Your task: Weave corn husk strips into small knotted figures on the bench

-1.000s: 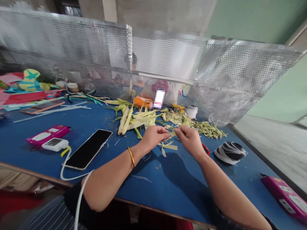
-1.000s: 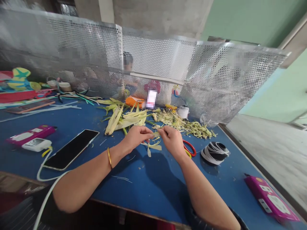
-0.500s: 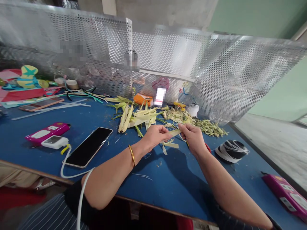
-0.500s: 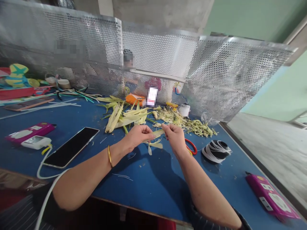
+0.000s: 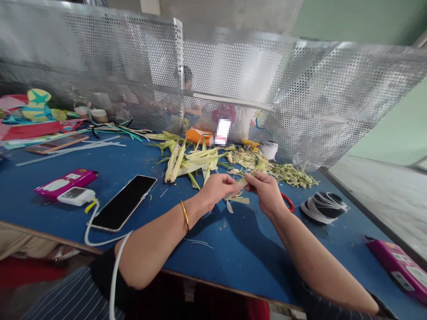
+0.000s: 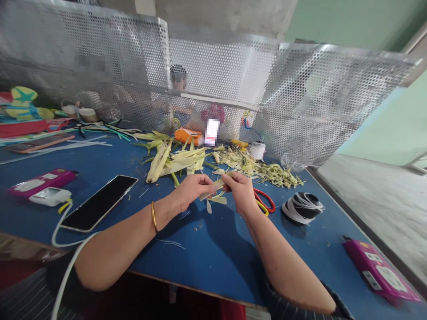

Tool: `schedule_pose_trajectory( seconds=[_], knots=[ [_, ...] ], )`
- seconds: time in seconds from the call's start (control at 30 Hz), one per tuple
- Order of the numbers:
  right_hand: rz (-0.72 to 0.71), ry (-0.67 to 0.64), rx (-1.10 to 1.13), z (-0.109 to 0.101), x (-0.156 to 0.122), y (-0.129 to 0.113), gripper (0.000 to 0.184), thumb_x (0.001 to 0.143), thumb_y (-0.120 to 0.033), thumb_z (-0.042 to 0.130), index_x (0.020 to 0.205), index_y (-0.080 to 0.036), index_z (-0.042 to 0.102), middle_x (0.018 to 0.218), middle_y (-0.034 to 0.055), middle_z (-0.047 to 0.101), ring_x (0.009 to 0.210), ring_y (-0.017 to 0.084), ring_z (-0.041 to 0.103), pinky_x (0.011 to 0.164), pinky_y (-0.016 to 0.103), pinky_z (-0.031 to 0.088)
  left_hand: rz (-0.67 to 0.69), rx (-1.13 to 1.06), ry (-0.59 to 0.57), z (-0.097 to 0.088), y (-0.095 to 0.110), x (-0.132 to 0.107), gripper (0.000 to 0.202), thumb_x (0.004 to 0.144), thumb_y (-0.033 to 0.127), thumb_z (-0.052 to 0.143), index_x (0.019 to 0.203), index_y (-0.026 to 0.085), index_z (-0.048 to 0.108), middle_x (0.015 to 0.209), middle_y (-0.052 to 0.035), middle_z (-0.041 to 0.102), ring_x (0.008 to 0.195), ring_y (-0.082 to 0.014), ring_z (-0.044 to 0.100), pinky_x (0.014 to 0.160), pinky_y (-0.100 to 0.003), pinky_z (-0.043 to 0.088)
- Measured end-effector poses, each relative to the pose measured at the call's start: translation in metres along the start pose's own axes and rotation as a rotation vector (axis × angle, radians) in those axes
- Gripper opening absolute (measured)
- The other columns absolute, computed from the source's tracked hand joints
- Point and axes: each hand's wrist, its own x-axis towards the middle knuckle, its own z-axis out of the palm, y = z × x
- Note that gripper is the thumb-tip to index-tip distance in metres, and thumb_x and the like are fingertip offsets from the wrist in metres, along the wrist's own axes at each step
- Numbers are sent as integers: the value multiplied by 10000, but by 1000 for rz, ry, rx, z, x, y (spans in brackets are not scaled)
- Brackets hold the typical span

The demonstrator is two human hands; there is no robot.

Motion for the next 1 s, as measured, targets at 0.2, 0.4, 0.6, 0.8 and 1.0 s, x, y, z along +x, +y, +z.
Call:
schedule_pose_trajectory(
  seconds=[0.2, 0.4, 0.6, 0.8, 1.0],
  knots=[
    [-39, -5, -45, 2, -1, -2, 425, 629, -484, 777, 480, -184, 515, 464, -39, 459, 471, 88, 408, 482, 239, 354, 51, 77, -72, 3, -2, -3, 250, 623, 268, 799, 615, 157, 575, 550, 49, 554, 499, -64, 441, 504, -214, 307],
    [-71, -80, -72, 5, -4, -4, 424, 652, -465, 765, 469, -187, 502, 461, -45, 433, 486, 89, 383, 488, 240, 335, 115, 70, -41, 4, -3, -4, 271, 667, 306, 745, 563, 160, 541, 512, 58, 467, 494, -62, 371, 497, -223, 269],
    [-17, -78, -35, -2, 2, 1, 448, 718, -541, 717, 521, -185, 527, 457, -34, 490, 458, 87, 410, 488, 238, 340, 80, 47, -186, 1, 3, -6, 265, 692, 373, 707, 574, 158, 609, 513, 33, 485, 488, -80, 395, 498, -236, 307],
    [88, -132, -18, 3, -3, -5, 498, 649, -657, 724, 647, -178, 588, 548, -16, 576, 504, 106, 523, 499, 234, 431, 212, 144, -1, 2, -1, -3, 253, 749, 353, 640, 592, 162, 588, 506, 53, 460, 480, -74, 350, 483, -224, 277],
    [105, -293, -103, 15, -16, -7, 421, 595, -510, 816, 677, -185, 561, 543, -30, 592, 500, 120, 564, 511, 246, 457, 400, 244, 227, -3, -9, 7, 249, 790, 346, 589, 618, 169, 565, 579, 32, 530, 552, -95, 433, 519, -214, 329]
  ],
)
